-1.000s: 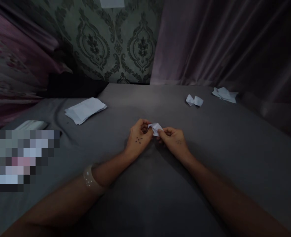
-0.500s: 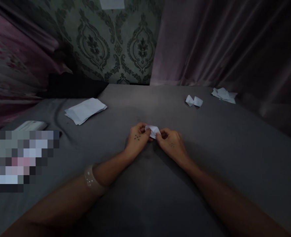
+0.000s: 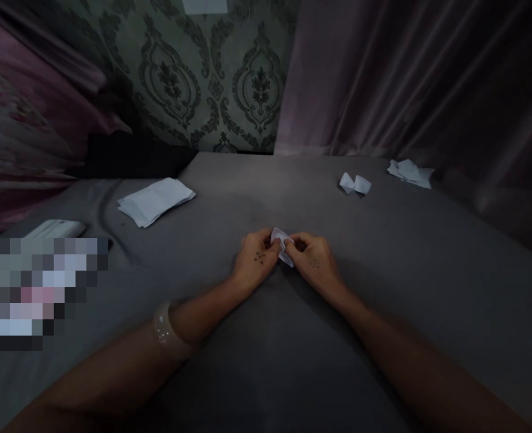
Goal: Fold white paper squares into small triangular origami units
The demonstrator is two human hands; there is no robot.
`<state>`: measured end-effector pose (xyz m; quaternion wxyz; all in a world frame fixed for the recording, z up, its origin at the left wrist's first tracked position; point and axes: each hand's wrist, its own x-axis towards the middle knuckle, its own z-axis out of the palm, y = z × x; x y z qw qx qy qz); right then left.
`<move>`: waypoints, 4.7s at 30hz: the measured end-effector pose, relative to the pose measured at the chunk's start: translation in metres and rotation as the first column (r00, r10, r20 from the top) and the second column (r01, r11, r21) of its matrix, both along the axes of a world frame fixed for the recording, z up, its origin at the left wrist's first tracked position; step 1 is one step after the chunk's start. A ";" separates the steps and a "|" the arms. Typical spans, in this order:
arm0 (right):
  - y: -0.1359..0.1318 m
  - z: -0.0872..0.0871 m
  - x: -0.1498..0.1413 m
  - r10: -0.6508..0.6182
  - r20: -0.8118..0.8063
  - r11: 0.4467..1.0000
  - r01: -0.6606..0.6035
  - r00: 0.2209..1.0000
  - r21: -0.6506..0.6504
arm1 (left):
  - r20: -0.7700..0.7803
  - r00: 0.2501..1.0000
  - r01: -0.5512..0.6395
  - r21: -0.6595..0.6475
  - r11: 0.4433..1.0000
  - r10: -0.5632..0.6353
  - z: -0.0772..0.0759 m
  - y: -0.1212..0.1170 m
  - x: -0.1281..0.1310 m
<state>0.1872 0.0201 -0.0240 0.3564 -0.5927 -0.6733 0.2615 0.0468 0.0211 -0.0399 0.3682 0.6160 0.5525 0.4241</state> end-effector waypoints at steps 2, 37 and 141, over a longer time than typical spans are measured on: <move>0.001 -0.003 0.000 0.021 -0.017 1.000 -0.020 1.000 0.012 | -0.096 0.995 -0.008 0.031 0.999 0.011 0.005 -0.002 -0.001; -0.006 0.010 0.002 -0.016 -0.024 0.990 0.012 1.000 -0.144 | 0.434 0.897 0.064 -0.324 0.944 0.088 0.015 0.007 0.005; 0.162 0.012 0.102 -0.251 0.624 0.954 0.298 0.740 0.030 | 0.139 0.989 -0.020 -0.182 0.983 0.046 -0.010 0.044 -0.016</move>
